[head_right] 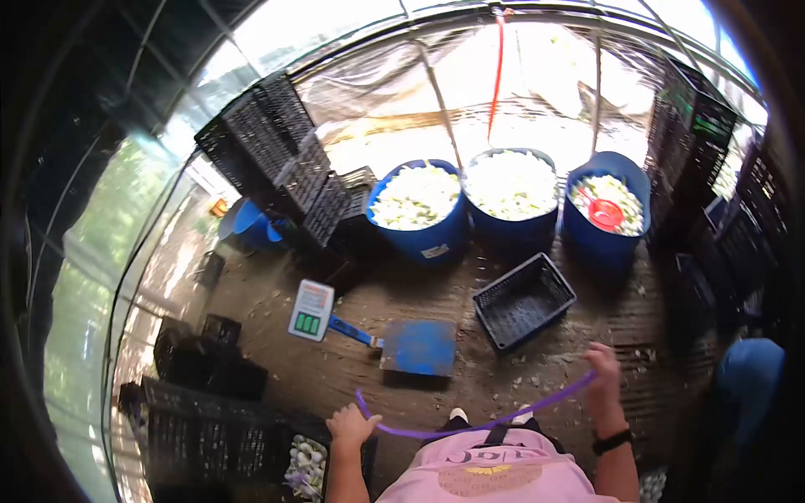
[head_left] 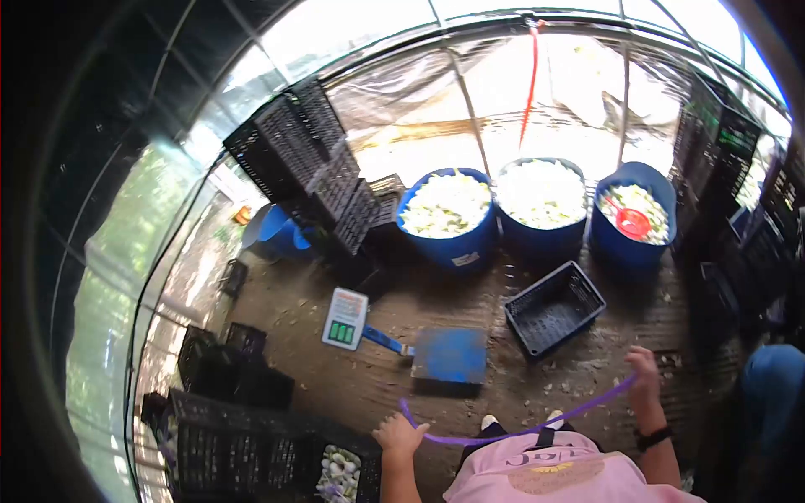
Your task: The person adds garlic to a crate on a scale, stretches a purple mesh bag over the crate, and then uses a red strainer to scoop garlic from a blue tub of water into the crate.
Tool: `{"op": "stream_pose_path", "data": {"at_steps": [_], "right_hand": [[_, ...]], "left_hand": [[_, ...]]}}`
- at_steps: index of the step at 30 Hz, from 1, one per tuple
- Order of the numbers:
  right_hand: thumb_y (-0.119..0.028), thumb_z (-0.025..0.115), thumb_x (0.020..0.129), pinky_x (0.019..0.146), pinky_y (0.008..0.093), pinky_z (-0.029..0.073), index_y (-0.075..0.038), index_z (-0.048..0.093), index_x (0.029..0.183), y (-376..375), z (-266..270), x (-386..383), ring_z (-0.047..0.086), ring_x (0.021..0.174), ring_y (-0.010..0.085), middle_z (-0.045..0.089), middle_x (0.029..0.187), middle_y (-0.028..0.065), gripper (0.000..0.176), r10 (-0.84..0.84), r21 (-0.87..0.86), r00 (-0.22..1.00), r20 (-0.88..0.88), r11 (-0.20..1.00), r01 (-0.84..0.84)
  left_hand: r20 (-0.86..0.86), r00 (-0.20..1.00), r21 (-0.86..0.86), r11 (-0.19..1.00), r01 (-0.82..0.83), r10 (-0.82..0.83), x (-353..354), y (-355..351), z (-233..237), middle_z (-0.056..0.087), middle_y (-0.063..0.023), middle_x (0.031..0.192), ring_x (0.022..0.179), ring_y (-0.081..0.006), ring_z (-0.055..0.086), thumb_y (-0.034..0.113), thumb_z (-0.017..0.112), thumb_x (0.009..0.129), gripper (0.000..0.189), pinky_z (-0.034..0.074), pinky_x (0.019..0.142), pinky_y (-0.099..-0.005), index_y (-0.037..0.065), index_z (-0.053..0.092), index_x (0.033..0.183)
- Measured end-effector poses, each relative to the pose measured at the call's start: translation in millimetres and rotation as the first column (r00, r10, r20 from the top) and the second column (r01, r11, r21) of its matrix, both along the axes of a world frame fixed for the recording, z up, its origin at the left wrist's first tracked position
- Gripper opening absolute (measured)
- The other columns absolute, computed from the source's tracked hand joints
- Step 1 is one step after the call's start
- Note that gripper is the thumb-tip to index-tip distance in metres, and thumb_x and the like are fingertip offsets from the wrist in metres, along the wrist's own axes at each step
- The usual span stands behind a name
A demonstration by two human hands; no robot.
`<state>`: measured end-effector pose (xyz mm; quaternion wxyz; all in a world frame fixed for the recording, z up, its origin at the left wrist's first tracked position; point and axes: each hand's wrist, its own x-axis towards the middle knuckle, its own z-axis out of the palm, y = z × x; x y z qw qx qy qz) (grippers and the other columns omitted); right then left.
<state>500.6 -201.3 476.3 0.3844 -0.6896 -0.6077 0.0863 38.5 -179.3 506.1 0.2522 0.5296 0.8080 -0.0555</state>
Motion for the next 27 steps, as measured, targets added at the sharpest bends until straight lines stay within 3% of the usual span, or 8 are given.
{"op": "stream_pose_path", "data": {"at_steps": [2,3,7,9,14,17,20,27], "right_hand": [[0.002,0.054,0.068,0.085,0.0389,0.045,-0.006,0.059,0.088,13,26,-48,0.056,0.098,0.0323,0.059,0.104,0.0159,0.022,0.177,-0.033,0.984,0.035,0.984,-0.176],[0.002,0.055,0.067,0.086,0.0397,0.044,-0.007,0.059,0.090,18,33,-74,0.056,0.098,0.0322,0.059,0.106,0.0151,0.025,0.287,-0.042,0.956,0.059,0.958,-0.285],[-0.001,0.058,0.068,0.090,0.0412,0.042,-0.005,0.057,0.105,47,44,-149,0.054,0.105,0.0316,0.057,0.112,0.0148,0.037,0.600,-0.074,0.790,0.124,0.800,-0.596],[-0.002,0.059,0.070,0.090,0.0394,0.043,-0.004,0.055,0.112,56,30,-156,0.053,0.109,0.0319,0.055,0.116,0.0171,0.042,0.612,-0.031,0.790,-0.031,0.790,-0.612],[-0.010,0.059,0.083,0.087,0.0303,0.045,-0.001,0.056,0.114,70,2,-133,0.056,0.104,0.0205,0.058,0.115,0.0118,0.032,0.142,-0.100,0.523,-0.840,0.908,-0.407],[-0.010,0.057,0.087,0.082,0.0292,0.047,0.002,0.060,0.103,65,35,-125,0.058,0.092,0.0152,0.062,0.103,0.0082,0.020,-0.012,-0.202,0.313,-0.950,0.785,-0.585],[-0.007,0.058,0.087,0.068,0.0235,0.049,0.001,0.062,0.091,55,13,-139,0.059,0.076,0.0098,0.062,0.087,0.0051,0.010,0.003,-0.079,0.147,-0.989,0.833,-0.547],[-0.009,0.064,0.084,0.057,0.0236,0.046,0.001,0.060,0.078,38,5,-112,0.055,0.064,0.0071,0.058,0.068,0.0007,0.012,0.058,-0.098,0.417,-0.907,0.934,-0.343]], "left_hand": [[0.196,0.978,0.227,0.973,0.025,-0.071,34,14,17,0.063,-0.0188,0.108,0.102,-0.0258,0.060,0.038,0.057,0.085,0.049,0.046,0.086,-0.0332,-0.002,0.056,0.114],[0.612,0.786,0.200,0.978,-0.052,-0.084,60,21,39,0.063,-0.0192,0.107,0.100,-0.0241,0.061,0.036,0.057,0.086,0.047,0.046,0.086,-0.0329,-0.002,0.056,0.114],[0.940,0.265,0.125,0.941,0.315,-0.214,137,28,-3,0.061,-0.0133,0.103,0.093,-0.0160,0.058,0.024,0.059,0.087,0.038,0.048,0.079,-0.0297,0.000,0.054,0.116],[0.969,0.016,0.248,0.964,-0.095,-0.248,171,16,-40,0.063,-0.0067,0.091,0.084,-0.0126,0.058,0.014,0.057,0.087,0.023,0.048,0.073,-0.0286,0.000,0.057,0.105],[0.958,0.239,0.203,0.962,-0.184,-0.156,153,23,-3,0.061,-0.0025,0.077,0.071,-0.0071,0.056,0.005,0.060,0.084,0.007,0.046,0.061,-0.0233,0.002,0.061,0.090],[0.786,0.548,0.358,0.933,-0.025,-0.287,155,37,4,0.063,-0.0035,0.076,0.068,-0.0076,0.057,0.006,0.061,0.084,0.008,0.047,0.061,-0.0230,0.001,0.065,0.091],[0.853,0.456,0.263,0.964,0.045,-0.254,164,37,-2,0.065,-0.0048,0.080,0.069,-0.0091,0.059,0.010,0.058,0.089,0.014,0.048,0.062,-0.0227,-0.001,0.064,0.095],[0.865,0.392,0.298,0.949,0.102,-0.314,186,41,-2,0.064,-0.0056,0.085,0.073,-0.0120,0.060,0.022,0.053,0.094,0.025,0.049,0.065,-0.0253,-0.002,0.062,0.093]]}}
